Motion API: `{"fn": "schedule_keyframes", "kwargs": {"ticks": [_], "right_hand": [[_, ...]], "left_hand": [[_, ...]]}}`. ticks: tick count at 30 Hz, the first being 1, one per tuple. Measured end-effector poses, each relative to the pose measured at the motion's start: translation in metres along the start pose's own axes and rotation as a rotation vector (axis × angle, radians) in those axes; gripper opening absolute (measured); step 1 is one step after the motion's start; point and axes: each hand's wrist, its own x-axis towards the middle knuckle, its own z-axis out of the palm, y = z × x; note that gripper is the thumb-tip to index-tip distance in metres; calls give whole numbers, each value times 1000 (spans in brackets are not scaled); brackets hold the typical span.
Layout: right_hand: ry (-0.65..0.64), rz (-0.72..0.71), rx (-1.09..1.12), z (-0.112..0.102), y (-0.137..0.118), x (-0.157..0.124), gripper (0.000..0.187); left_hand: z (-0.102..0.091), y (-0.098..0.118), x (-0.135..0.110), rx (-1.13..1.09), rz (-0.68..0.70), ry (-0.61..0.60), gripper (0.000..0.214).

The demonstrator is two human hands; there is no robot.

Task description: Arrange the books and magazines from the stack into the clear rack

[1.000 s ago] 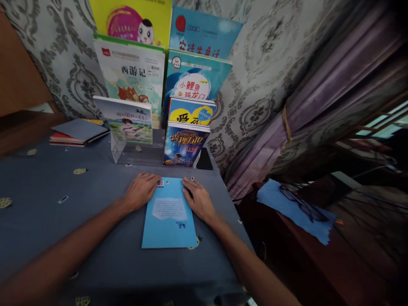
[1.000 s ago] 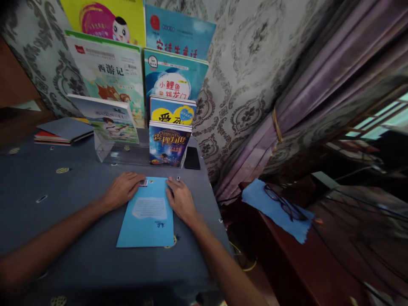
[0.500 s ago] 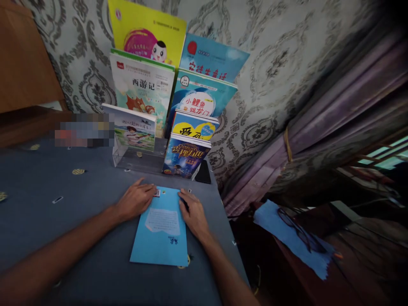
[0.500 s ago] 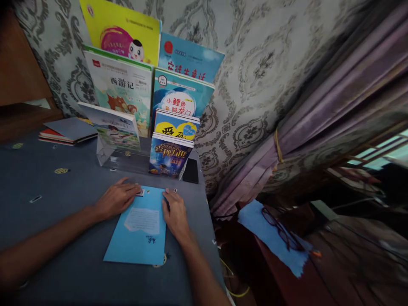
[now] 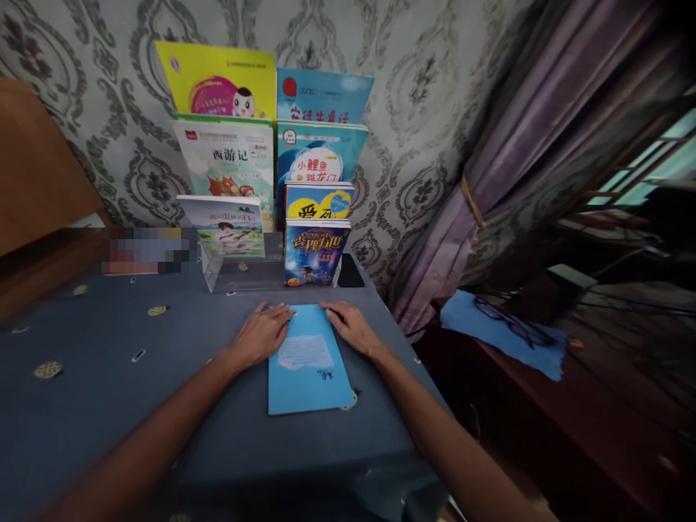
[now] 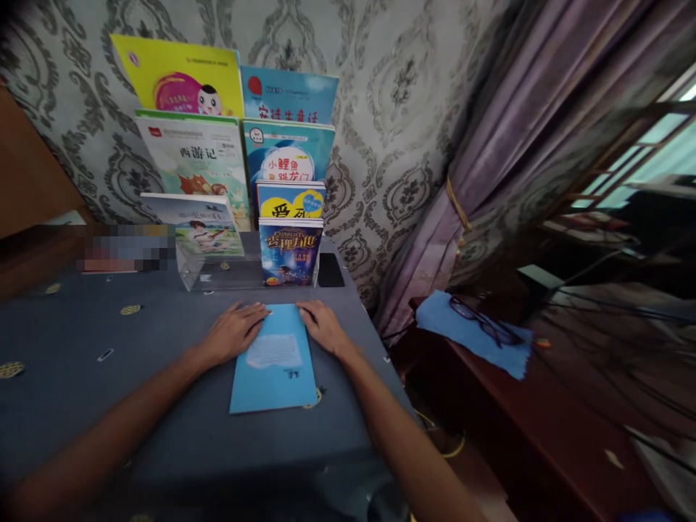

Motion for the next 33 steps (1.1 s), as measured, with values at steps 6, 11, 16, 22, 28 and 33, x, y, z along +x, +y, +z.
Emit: {"fn": "schedule_keyframes", "kwargs": {"ticks": [6, 11, 16, 22, 28, 33], "right_hand": [[30, 33, 29, -2, -4, 1, 39], [70, 41, 57, 0, -3, -1, 38], [82, 72, 96, 3, 1, 0, 40], [76, 57, 153, 3, 3, 0, 41], [57, 70, 109, 3, 2, -1, 39], [35, 54, 39, 3, -1, -3, 39]], "left_hand": [[1, -4, 2, -9, 80, -3, 43], [5, 2, 13, -21, 110, -46, 44], [8, 14, 27, -6, 157, -72, 43], [14, 21, 42, -15, 220, -95, 43], [15, 20, 46, -42, 264, -114, 45], [12, 23, 41, -88, 331, -162, 51]]}}
